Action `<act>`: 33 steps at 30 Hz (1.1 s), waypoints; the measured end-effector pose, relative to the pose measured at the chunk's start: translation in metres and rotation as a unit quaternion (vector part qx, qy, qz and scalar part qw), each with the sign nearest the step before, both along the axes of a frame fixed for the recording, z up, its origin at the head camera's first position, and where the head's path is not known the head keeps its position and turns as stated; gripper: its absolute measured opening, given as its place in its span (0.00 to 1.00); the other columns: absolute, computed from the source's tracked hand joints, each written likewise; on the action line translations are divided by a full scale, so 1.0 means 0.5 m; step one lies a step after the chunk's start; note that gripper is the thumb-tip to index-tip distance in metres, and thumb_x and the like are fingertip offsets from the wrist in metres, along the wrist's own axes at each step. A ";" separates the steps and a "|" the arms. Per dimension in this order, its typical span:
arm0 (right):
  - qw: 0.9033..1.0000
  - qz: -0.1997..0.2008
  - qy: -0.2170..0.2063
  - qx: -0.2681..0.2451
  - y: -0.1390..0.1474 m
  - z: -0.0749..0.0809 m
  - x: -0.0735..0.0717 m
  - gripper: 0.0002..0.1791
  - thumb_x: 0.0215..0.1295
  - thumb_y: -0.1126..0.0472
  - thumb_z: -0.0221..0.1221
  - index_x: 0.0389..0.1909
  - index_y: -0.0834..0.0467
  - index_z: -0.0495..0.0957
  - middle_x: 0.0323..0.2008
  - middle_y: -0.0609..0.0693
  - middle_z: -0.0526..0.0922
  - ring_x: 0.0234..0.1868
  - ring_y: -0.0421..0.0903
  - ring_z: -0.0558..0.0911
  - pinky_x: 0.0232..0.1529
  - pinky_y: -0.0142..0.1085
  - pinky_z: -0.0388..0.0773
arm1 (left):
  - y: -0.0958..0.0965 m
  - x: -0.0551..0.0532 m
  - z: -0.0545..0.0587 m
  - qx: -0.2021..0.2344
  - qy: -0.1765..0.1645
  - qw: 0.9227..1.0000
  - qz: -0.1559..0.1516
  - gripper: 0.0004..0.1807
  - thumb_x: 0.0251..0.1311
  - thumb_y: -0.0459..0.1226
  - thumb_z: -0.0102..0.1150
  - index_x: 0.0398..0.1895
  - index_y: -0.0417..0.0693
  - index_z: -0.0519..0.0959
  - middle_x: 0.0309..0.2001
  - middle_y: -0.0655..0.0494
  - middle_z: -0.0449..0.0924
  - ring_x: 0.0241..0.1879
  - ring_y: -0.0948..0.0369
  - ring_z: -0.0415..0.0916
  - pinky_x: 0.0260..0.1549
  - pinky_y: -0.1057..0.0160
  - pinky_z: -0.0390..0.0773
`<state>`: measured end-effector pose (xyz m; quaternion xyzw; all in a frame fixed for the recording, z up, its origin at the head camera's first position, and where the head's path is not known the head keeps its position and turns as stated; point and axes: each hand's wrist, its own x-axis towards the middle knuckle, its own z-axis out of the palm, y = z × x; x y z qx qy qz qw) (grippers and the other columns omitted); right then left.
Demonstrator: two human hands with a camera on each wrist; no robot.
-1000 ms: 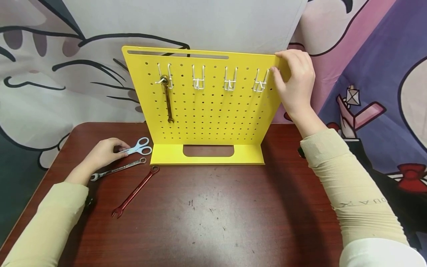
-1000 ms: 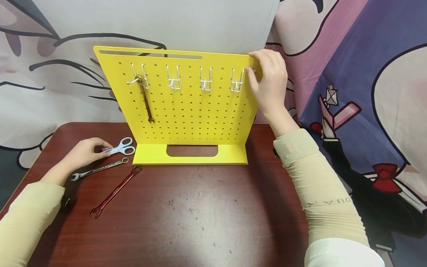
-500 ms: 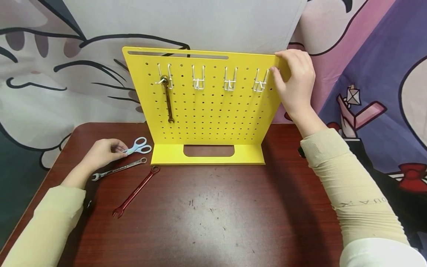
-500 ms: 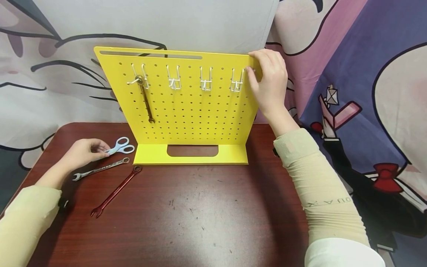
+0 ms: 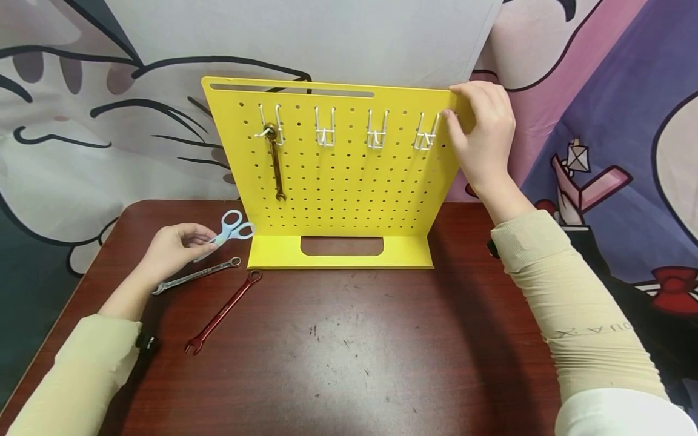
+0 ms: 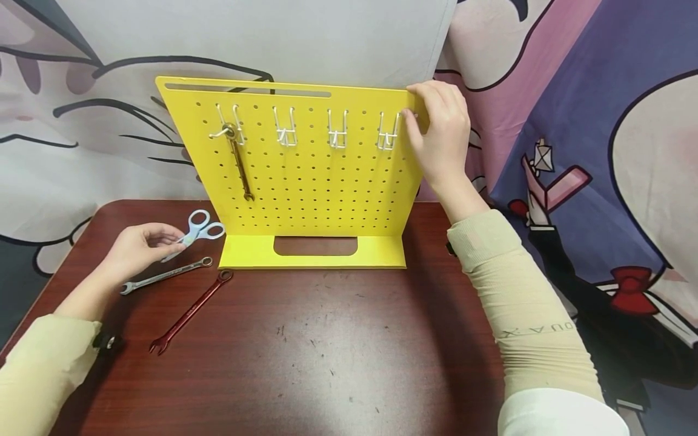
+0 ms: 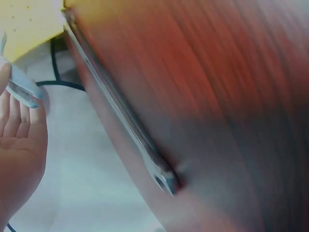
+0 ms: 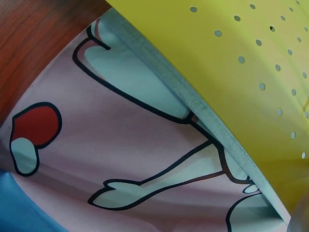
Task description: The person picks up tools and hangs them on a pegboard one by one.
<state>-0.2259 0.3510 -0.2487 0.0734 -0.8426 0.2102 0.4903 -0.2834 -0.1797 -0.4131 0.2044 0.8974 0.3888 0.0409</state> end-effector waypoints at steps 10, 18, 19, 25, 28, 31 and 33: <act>1.000 0.000 -0.002 0.003 -0.004 0.001 -0.001 0.15 0.72 0.62 0.65 0.55 0.65 0.85 0.54 0.63 0.86 0.59 0.60 0.80 0.69 0.46 0.72 | 0.058 0.026 0.028 0.149 -0.035 0.988 0.017 0.09 0.66 0.28 0.71 0.47 0.38 0.85 0.31 0.85 0.83 0.32 0.80 0.82 0.33 0.80 0.82; 1.000 -0.001 -0.007 -0.009 -0.007 0.002 0.000 0.15 0.72 0.63 0.64 0.56 0.64 0.85 0.55 0.63 0.86 0.61 0.59 0.80 0.70 0.44 0.72 | 0.131 0.049 0.057 0.340 -0.094 0.936 0.001 0.18 0.63 0.22 0.68 0.38 0.59 0.88 0.33 0.71 0.90 0.33 0.74 0.86 0.34 0.78 0.83; 1.000 -0.001 -0.008 -0.009 -0.007 0.002 0.000 0.15 0.72 0.63 0.65 0.56 0.64 0.85 0.55 0.63 0.86 0.61 0.59 0.80 0.70 0.44 0.72 | 0.141 0.052 0.061 0.356 -0.096 0.930 -0.004 0.18 0.63 0.21 0.68 0.38 0.58 0.88 0.33 0.69 0.90 0.34 0.73 0.86 0.36 0.78 0.83; 1.000 -0.001 -0.003 -0.001 -0.005 0.002 0.001 0.16 0.72 0.62 0.65 0.55 0.65 0.85 0.54 0.63 0.86 0.60 0.60 0.80 0.69 0.45 0.72 | 0.204 0.069 0.087 0.396 -0.081 0.915 -0.007 0.22 0.62 0.18 0.66 0.36 0.60 0.88 0.33 0.69 0.90 0.35 0.72 0.85 0.38 0.77 0.85; 1.000 -0.001 -0.003 -0.004 -0.003 0.002 0.001 0.16 0.71 0.62 0.65 0.55 0.65 0.85 0.54 0.63 0.87 0.60 0.61 0.80 0.69 0.45 0.72 | 0.238 0.074 0.097 0.413 -0.073 0.908 0.005 0.25 0.61 0.17 0.65 0.34 0.62 0.88 0.32 0.70 0.89 0.35 0.72 0.85 0.39 0.76 0.85; 1.000 -0.001 -0.004 -0.003 -0.003 0.002 0.001 0.16 0.72 0.62 0.65 0.56 0.65 0.85 0.54 0.63 0.87 0.60 0.60 0.80 0.69 0.45 0.72 | 0.268 0.076 0.104 0.428 -0.071 0.901 0.015 0.25 0.62 0.17 0.64 0.33 0.63 0.87 0.31 0.71 0.88 0.35 0.72 0.84 0.40 0.76 0.84; 1.000 -0.001 -0.003 -0.005 -0.003 0.002 0.000 0.16 0.71 0.62 0.65 0.56 0.65 0.85 0.54 0.64 0.87 0.60 0.60 0.80 0.69 0.45 0.72 | 0.287 0.077 0.110 0.433 -0.070 0.899 0.020 0.25 0.63 0.18 0.64 0.33 0.64 0.87 0.31 0.72 0.88 0.35 0.72 0.84 0.41 0.76 0.84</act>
